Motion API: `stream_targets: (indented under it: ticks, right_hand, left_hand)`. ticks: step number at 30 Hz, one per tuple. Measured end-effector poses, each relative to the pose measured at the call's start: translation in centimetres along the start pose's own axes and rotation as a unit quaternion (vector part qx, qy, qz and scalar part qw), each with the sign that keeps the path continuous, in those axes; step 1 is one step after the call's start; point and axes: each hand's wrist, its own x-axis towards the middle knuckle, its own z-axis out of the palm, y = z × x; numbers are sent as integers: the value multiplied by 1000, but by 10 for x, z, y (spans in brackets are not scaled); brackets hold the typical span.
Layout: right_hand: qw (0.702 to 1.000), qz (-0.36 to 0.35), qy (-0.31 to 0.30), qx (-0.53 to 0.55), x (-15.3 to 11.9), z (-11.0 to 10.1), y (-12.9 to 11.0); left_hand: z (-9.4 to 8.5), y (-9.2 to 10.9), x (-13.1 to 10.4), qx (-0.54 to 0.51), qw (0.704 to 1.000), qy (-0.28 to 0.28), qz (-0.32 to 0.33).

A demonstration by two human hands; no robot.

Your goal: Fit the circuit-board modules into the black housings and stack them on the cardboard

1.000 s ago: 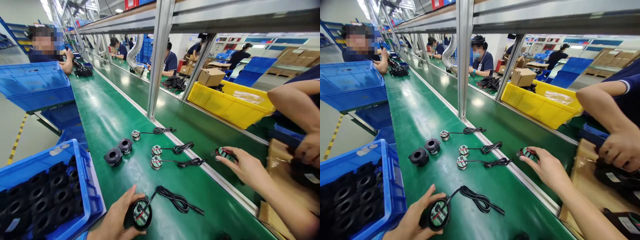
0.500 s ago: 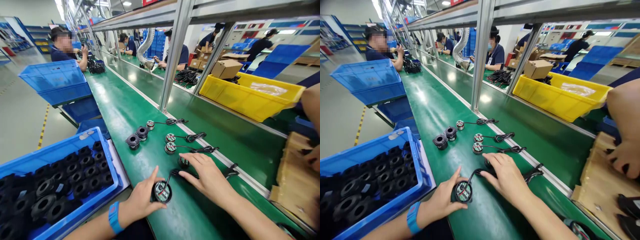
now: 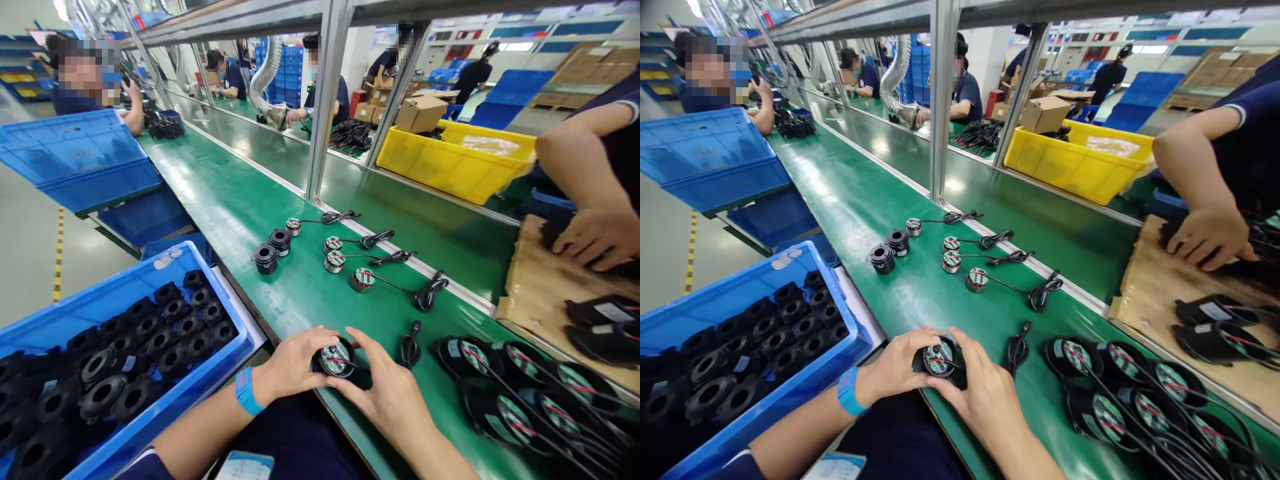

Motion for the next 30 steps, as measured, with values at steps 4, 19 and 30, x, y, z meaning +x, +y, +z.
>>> stream_targets:
  ticks: [4,19,30]
  right_hand:
    - [999,29,21,-24,-24,-9,-18]
    - [993,1,56,-102,-31,-8,-26]
    - [981,-16,14,-192,-37,-13,-27]
  left_hand:
    - [4,7,-6,25,999,-39,25]
    - [1,11,5,-8,997,-62,40]
    - [12,11,1,-25,999,-17,31]
